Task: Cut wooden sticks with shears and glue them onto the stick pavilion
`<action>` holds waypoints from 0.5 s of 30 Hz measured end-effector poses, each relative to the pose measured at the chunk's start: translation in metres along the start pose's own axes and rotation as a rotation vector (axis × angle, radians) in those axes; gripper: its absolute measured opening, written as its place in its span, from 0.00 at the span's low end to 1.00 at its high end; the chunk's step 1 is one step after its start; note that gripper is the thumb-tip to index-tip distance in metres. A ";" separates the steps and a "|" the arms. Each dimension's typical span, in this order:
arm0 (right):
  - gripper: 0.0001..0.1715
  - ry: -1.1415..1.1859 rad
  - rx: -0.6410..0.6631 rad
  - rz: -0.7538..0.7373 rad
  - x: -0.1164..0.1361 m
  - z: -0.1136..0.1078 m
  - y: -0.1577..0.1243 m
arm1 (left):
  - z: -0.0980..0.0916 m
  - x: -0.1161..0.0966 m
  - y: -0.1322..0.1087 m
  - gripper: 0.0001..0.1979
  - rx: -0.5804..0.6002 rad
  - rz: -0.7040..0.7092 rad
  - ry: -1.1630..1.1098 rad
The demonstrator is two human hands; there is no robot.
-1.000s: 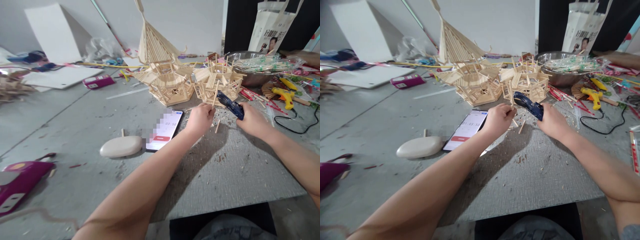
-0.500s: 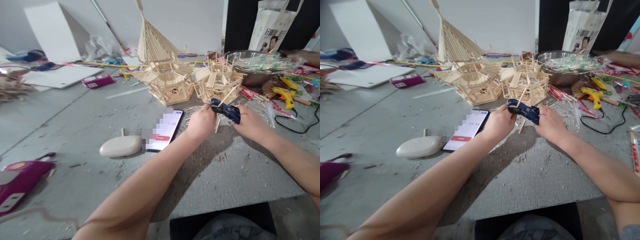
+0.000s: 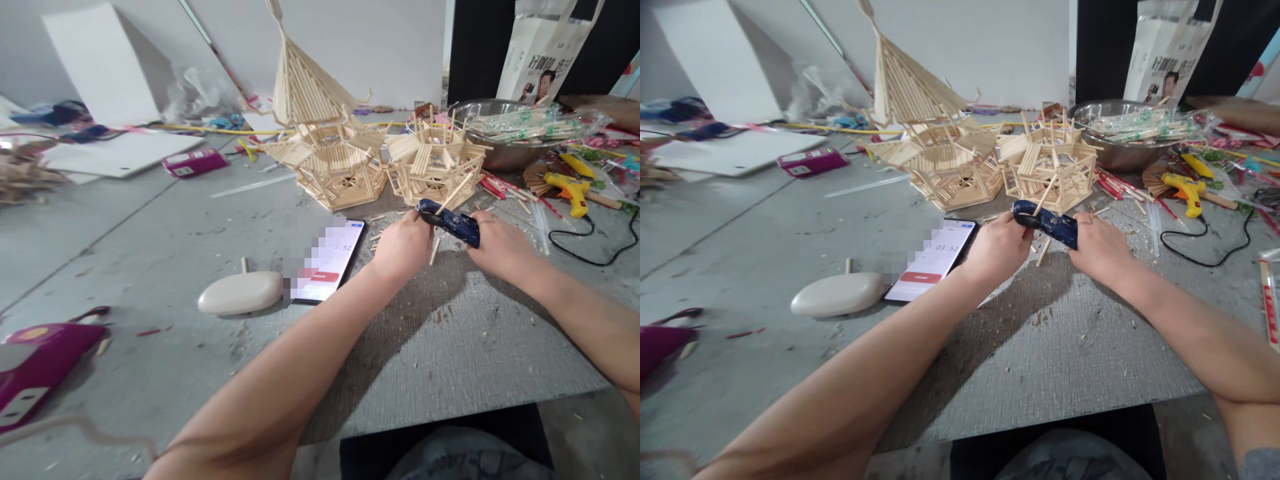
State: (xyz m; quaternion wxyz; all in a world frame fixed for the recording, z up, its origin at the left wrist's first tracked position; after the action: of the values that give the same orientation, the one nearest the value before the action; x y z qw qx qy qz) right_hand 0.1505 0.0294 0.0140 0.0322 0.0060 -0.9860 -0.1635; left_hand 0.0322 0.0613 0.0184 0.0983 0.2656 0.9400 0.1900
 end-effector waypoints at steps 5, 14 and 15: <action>0.17 -0.056 0.097 0.017 0.000 0.004 0.000 | 0.003 0.000 0.001 0.15 0.104 -0.033 0.005; 0.11 0.015 0.567 -0.019 -0.015 0.024 -0.031 | 0.025 -0.026 -0.014 0.15 0.503 0.066 -0.121; 0.12 0.044 0.650 0.011 -0.019 0.027 -0.039 | 0.029 -0.033 -0.018 0.14 0.544 0.099 -0.143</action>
State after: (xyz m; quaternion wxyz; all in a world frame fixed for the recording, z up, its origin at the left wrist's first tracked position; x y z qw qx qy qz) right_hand 0.1672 0.0014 -0.0250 0.0507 0.0141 -0.9857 0.1604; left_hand 0.0600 0.0382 -0.0129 0.0798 0.3407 0.9330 -0.0839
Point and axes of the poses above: each hand's wrist, its own y-axis towards the middle knuckle, its own z-axis out of the palm, x = y × z, the point moved 8 cm from there along y, towards the middle knuckle, and after that the axes turned 7 degrees about -x, right-handed, at the moved point
